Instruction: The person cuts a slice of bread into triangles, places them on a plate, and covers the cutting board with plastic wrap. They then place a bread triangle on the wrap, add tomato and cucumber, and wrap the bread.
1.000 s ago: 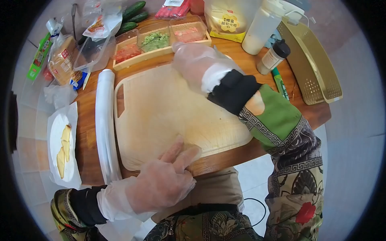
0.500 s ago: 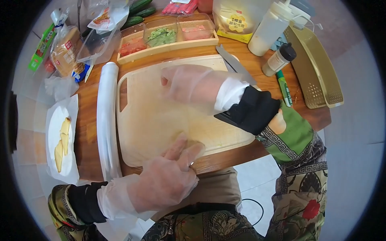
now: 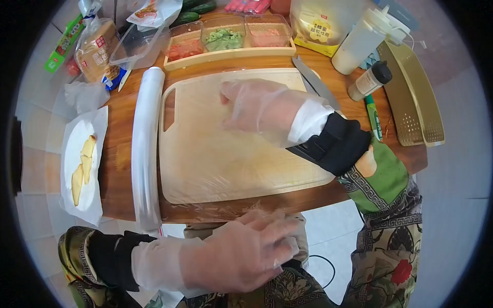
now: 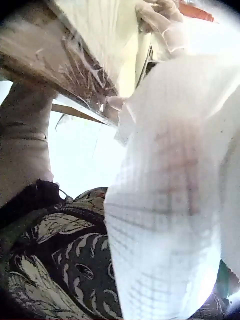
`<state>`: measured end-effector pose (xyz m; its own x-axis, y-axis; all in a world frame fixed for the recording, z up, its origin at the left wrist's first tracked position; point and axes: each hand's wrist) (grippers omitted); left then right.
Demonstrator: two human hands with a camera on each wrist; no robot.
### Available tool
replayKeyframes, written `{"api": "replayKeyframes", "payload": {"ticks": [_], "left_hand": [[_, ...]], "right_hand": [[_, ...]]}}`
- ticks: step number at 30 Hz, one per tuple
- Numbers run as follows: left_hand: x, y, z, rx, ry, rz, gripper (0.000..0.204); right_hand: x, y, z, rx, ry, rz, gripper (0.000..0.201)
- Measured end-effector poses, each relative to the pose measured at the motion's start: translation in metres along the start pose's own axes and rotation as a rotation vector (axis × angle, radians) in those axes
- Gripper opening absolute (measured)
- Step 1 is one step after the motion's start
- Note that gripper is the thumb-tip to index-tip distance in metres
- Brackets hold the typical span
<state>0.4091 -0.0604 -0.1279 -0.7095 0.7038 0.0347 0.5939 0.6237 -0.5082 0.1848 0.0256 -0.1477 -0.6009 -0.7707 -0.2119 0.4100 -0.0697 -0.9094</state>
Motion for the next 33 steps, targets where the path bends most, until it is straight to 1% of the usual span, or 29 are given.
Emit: {"api": "replayKeyframes", "payload": {"ticks": [2, 3, 5, 6, 7, 9, 10, 11, 13, 14, 16, 17, 19, 21, 24, 25, 27, 28, 30, 31, 32, 33], "left_hand": [[0.002, -0.008, -0.003, 0.001, 0.119, -0.076, 0.023], [0.002, -0.018, -0.002, 0.002, 0.119, -0.076, 0.023], [0.0, -0.045, 0.005, 0.199, 0.0, -0.094, 0.034], [0.0, -0.057, 0.013, 0.207, 0.0, -0.094, 0.034], [0.001, -0.068, 0.024, 0.314, -0.113, -0.123, 0.038], [0.002, -0.084, 0.048, 0.526, -0.342, -0.186, 0.045], [-0.001, -0.089, 0.054, 0.629, -0.456, -0.217, 0.049], [-0.006, -0.093, 0.056, 0.634, -0.453, -0.219, 0.049], [-0.012, -0.098, 0.056, 0.831, -0.358, -0.146, 0.06], [-0.012, -0.1, 0.055, 0.833, -0.355, -0.148, 0.06], [-0.01, -0.105, 0.05, 0.803, -0.432, -0.071, 0.068], [-0.01, -0.105, 0.052, 0.804, -0.429, -0.072, 0.068], [-0.013, -0.107, 0.057, 0.711, -0.46, -0.045, 0.075], [-0.015, -0.109, 0.059, 0.694, -0.44, -0.041, 0.076], [-0.018, -0.109, 0.061, 0.677, -0.395, -0.032, 0.077], [-0.018, -0.11, 0.062, 0.678, -0.388, -0.033, 0.078], [-0.018, -0.11, 0.063, 0.689, -0.373, -0.029, 0.078], [-0.018, -0.11, 0.063, 0.698, -0.383, -0.028, 0.079], [-0.017, -0.111, 0.061, 0.691, -0.385, -0.025, 0.079], [-0.017, -0.111, 0.06, 0.688, -0.407, -0.012, 0.079], [-0.016, -0.111, 0.058, 0.683, -0.431, 0.001, 0.079], [-0.016, -0.112, 0.056, 0.679, -0.427, 0.001, 0.079]], "right_hand": [[0.0, 0.0, -0.001, 0.002, -0.002, -0.005, 0.043], [-0.001, 0.0, -0.001, 0.006, -0.003, -0.007, 0.042], [-0.002, 0.001, 0.0, 0.019, -0.001, -0.023, 0.042], [-0.002, 0.002, 0.0, 0.029, 0.0, -0.038, 0.042], [-0.001, 0.006, -0.003, 0.026, -0.004, -0.045, 0.042], [0.003, 0.013, -0.01, -0.047, -0.07, -0.101, 0.044], [0.003, 0.012, -0.009, -0.05, -0.072, -0.106, 0.044], [0.002, 0.012, -0.009, -0.053, -0.088, -0.111, 0.043], [0.001, 0.013, -0.01, -0.056, -0.1, -0.116, 0.043], [0.001, 0.013, -0.01, -0.051, -0.111, -0.118, 0.042], [0.002, 0.015, -0.014, -0.049, -0.121, -0.122, 0.042], [0.002, 0.016, -0.016, -0.049, -0.149, -0.142, 0.042], [0.002, 0.018, -0.019, -0.05, -0.174, -0.163, 0.043], [0.0, 0.019, -0.021, -0.007, -0.209, -0.198, 0.045], [0.0, 0.017, -0.025, -0.017, -0.217, -0.176, 0.047], [-0.006, 0.01, -0.025, -0.028, -0.198, -0.182, 0.047], [-0.018, -0.003, -0.024, 0.075, -0.105, -0.06, 0.046], [-0.022, -0.007, -0.027, 0.067, -0.094, -0.065, 0.046], [-0.03, -0.017, -0.038, -0.01, 0.041, -0.19, 0.042], [-0.053, -0.047, -0.021, 0.104, 0.126, -0.171, 0.037], [-0.056, -0.046, -0.035, 0.132, 0.162, -0.305, 0.031], [-0.063, -0.049, -0.05, 0.137, 0.214, -0.354, 0.029]]}}
Point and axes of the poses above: each hand's wrist, its own x-axis towards the middle knuckle, its own y-axis out of the palm, z = x × y, and after that the axes turned 9 degrees about -x, right-handed
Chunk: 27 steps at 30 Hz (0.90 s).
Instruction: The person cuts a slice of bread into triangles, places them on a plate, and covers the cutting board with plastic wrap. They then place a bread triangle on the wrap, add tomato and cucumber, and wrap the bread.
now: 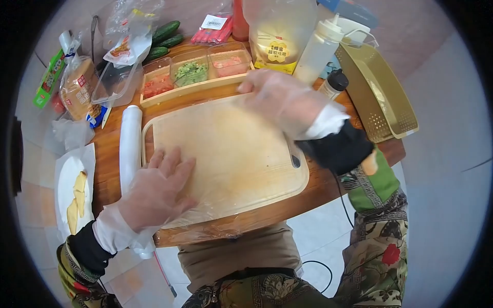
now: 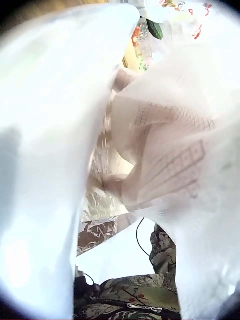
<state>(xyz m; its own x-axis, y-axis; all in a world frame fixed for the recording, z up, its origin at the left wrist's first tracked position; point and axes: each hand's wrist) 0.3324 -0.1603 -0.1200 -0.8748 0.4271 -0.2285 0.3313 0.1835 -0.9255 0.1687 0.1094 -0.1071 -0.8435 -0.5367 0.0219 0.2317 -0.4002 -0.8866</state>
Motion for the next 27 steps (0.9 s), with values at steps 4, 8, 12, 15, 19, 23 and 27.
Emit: {"api": "replayKeyframes", "payload": {"ticks": [4, 8, 12, 15, 19, 23, 27], "left_hand": [[0.001, -0.001, -0.001, 0.016, -0.019, 0.033, 0.081], [0.001, -0.001, -0.002, 0.037, -0.032, 0.047, 0.082], [-0.001, -0.005, -0.003, -0.034, -0.064, 0.053, 0.082], [-0.001, 0.002, 0.0, -0.024, -0.042, 0.013, 0.081], [-0.001, 0.006, 0.002, -0.02, -0.032, -0.011, 0.08], [-0.001, 0.009, 0.002, 0.009, -0.02, -0.02, 0.08], [-0.002, 0.01, 0.003, -0.004, -0.027, -0.036, 0.079]], "right_hand": [[-0.015, -0.024, -0.012, -0.282, 0.3, -0.046, 0.026], [-0.033, -0.024, -0.019, -0.518, 0.329, 0.178, 0.031], [-0.041, -0.014, -0.024, -0.531, 0.338, 0.154, 0.026], [-0.047, -0.029, -0.011, -0.347, 0.411, 0.295, 0.044], [-0.066, -0.03, -0.012, -0.35, 0.419, 0.181, 0.057], [-0.075, -0.036, 0.0, -0.35, 0.548, 0.339, 0.061], [-0.092, -0.007, -0.035, -0.441, 0.39, 0.181, 0.045]]}}
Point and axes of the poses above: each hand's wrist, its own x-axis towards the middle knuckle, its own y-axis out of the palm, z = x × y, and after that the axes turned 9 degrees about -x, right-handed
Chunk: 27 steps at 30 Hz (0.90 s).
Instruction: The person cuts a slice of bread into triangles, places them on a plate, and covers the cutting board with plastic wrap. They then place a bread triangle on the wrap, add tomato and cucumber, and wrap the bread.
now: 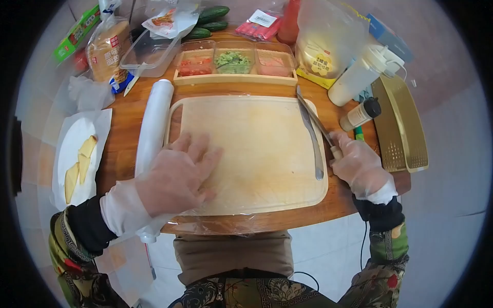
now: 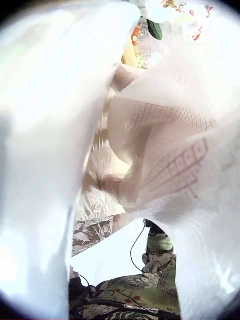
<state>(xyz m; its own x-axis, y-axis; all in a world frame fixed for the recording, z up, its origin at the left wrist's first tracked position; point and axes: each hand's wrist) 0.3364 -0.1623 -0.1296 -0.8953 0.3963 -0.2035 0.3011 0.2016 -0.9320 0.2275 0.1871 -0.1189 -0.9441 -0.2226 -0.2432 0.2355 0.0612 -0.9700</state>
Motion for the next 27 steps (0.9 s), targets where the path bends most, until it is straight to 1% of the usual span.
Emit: {"api": "replayKeyframes", "payload": {"ticks": [1, 2, 3, 4, 6, 7, 8, 10, 11, 14, 15, 16, 18, 19, 21, 22, 23, 24, 26, 27], "left_hand": [[0.0, 0.0, 0.0, 0.005, -0.001, 0.003, 0.078], [0.0, 0.0, 0.0, 0.008, -0.001, 0.006, 0.078], [0.0, 0.001, 0.0, 0.004, -0.01, -0.001, 0.078], [0.0, 0.001, 0.001, -0.011, 0.0, -0.004, 0.077], [-0.001, 0.003, 0.002, -0.028, 0.012, -0.005, 0.077], [0.0, 0.005, 0.003, -0.007, 0.019, -0.012, 0.076], [0.001, 0.005, 0.003, 0.016, 0.03, -0.019, 0.076], [0.001, 0.003, 0.002, 0.007, 0.029, -0.009, 0.076], [0.001, 0.002, 0.002, -0.004, 0.016, -0.001, 0.077], [-0.001, -0.001, -0.001, -0.017, -0.009, -0.008, 0.076], [-0.001, -0.002, -0.001, -0.017, -0.011, -0.009, 0.076], [-0.001, -0.003, -0.001, -0.013, -0.018, 0.004, 0.075], [0.0, -0.006, -0.002, -0.011, -0.028, 0.014, 0.074], [0.0, -0.009, -0.004, -0.009, -0.024, 0.016, 0.074], [-0.001, -0.005, -0.002, -0.006, -0.018, 0.017, 0.074], [-0.001, 0.002, 0.001, 0.061, 0.031, -0.084, 0.075], [-0.001, 0.009, 0.004, 0.13, 0.082, -0.186, 0.076], [-0.001, 0.015, 0.008, 0.13, 0.084, -0.187, 0.076], [-0.001, 0.019, 0.011, 0.13, 0.126, -0.244, 0.077], [0.0, 0.02, 0.012, 0.13, 0.128, -0.243, 0.077]], "right_hand": [[0.011, 0.025, -0.03, 0.015, -0.017, -0.089, 0.041], [0.019, 0.038, -0.049, 0.031, -0.034, -0.176, 0.037], [0.022, 0.038, -0.052, -0.014, 0.055, -0.186, 0.035], [0.018, 0.031, -0.046, -0.02, 0.046, -0.186, 0.035], [-0.009, -0.006, -0.017, 1.407, 0.078, 0.079, 0.033], [-0.024, -0.035, 0.029, 0.511, 0.172, -0.103, 0.03], [-0.023, -0.035, 0.039, 0.512, 0.179, -0.106, 0.03], [-0.024, -0.035, 0.047, 0.886, -0.013, -0.088, 0.035], [-0.022, -0.034, 0.051, 0.888, -0.009, -0.094, 0.035], [-0.008, -0.029, 0.069, 0.663, -0.238, -0.088, 0.031], [-0.012, -0.035, 0.088, 0.823, -0.251, -0.082, 0.03], [-0.008, -0.034, 0.089, 0.821, -0.254, -0.082, 0.03], [0.005, -0.03, 0.091, 0.466, -0.344, -0.158, 0.033], [0.009, -0.028, 0.093, 0.464, -0.348, -0.156, 0.033], [0.014, -0.023, 0.101, 0.609, -0.388, -0.102, 0.036], [0.013, -0.024, 0.106, 0.608, -0.387, -0.101, 0.036], [0.01, -0.024, 0.111, 0.662, -0.357, -0.034, 0.035], [0.008, -0.024, 0.115, 0.716, -0.325, 0.034, 0.035], [0.007, -0.013, 0.117, 0.755, -0.343, 0.03, 0.038], [0.007, -0.006, 0.118, 0.793, -0.364, 0.028, 0.042]]}}
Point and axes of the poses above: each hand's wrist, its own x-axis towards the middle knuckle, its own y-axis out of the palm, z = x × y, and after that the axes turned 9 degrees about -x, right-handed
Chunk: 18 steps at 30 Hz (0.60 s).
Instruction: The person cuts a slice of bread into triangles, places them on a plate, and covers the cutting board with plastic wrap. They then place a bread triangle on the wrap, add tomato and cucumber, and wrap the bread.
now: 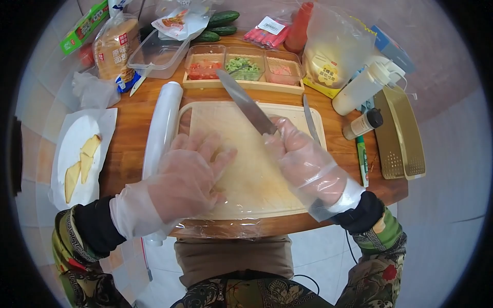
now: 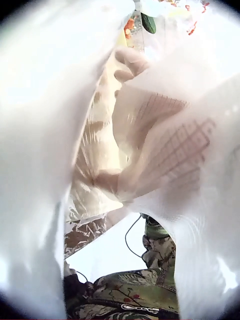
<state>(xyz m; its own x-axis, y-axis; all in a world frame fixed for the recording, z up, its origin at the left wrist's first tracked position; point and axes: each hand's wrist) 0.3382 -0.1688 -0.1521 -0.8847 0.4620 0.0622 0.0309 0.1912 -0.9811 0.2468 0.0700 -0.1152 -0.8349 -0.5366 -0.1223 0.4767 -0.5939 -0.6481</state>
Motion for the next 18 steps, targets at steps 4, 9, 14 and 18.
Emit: {"api": "replayKeyframes", "payload": {"ticks": [4, 9, 14, 18], "left_hand": [[0.009, -0.018, -0.009, -0.044, -0.083, 0.146, 0.081], [0.015, -0.03, -0.013, -0.123, -0.183, 0.283, 0.082], [0.014, -0.029, -0.012, -0.145, -0.163, 0.272, 0.075], [0.017, -0.028, -0.013, -0.122, -0.166, 0.295, 0.074]], "right_hand": [[-0.002, 0.022, -0.006, 0.142, 0.037, 0.053, 0.055], [-0.003, 0.031, -0.001, 0.18, 0.025, 0.112, 0.068], [-0.006, 0.029, 0.008, 0.322, 0.097, 0.127, 0.067], [-0.013, 0.025, 0.014, 0.271, 0.128, 0.11, 0.066]]}}
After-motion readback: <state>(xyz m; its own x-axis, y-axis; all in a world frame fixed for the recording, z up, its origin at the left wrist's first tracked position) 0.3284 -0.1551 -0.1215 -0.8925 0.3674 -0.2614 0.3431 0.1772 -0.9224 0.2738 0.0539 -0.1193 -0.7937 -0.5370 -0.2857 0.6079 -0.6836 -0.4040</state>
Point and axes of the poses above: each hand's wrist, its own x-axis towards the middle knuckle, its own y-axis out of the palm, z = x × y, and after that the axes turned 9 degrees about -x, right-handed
